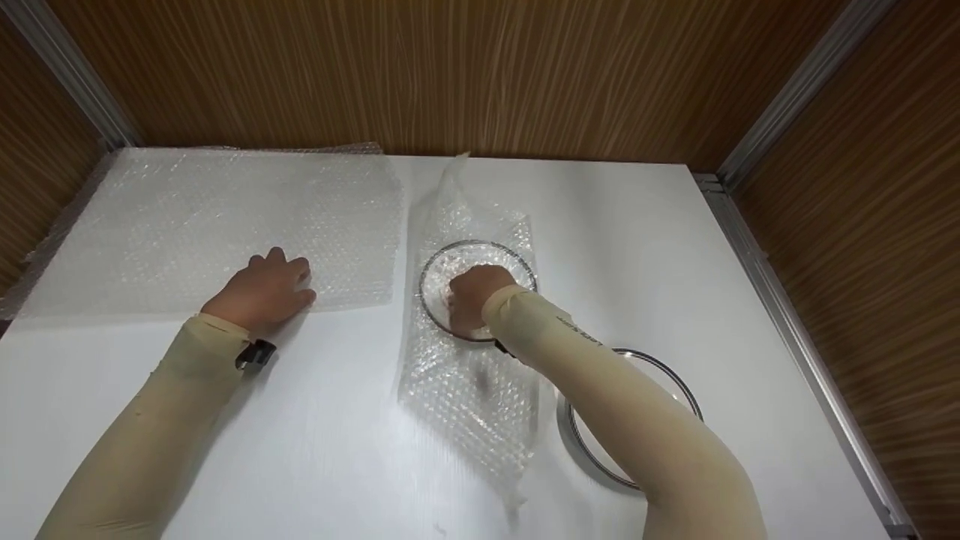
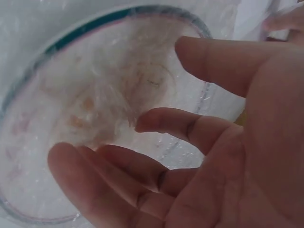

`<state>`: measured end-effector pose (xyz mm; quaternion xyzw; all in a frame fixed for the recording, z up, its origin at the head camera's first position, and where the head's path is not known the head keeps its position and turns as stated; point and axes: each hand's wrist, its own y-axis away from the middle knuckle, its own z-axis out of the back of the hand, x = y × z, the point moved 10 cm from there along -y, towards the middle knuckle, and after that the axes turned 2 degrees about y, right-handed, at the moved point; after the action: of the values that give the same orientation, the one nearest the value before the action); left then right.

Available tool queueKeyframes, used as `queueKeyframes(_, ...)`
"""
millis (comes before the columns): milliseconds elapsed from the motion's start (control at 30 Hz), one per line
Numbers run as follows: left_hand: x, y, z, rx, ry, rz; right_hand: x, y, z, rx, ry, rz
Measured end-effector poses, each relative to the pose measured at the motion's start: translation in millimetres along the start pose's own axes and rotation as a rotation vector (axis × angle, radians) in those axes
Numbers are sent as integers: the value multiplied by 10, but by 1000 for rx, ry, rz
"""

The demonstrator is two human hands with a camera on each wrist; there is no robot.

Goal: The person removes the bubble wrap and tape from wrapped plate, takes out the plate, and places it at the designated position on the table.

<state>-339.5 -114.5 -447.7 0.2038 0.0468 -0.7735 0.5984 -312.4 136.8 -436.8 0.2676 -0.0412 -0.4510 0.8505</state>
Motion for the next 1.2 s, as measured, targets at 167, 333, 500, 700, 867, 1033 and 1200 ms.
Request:
queueKeyframes(167,32,-29,22,-6,6,6,243,79,129,-40,-145,29)
queueKeyframes(333,57,-85,31,-11,-2,7,498,164,185,-79,-209,111)
queueKeyframes(500,62,-110,89,-1,-14,-10,688,169,206,-139,-219,147)
queueKeyframes(700,72,-39,136,49,-31,-66,872,103,236,-183,-205,160)
queueKeyframes(867,-26,98,68,118,-1,-159,914,40,245,-186,-244,140)
queueKeyframes(1033,-289,283,-2,150,47,-241,894,29,243,-207,-265,123)
queueKeyframes(1200,-410,481,-243,279,67,-209,843,143,185,-256,-297,180)
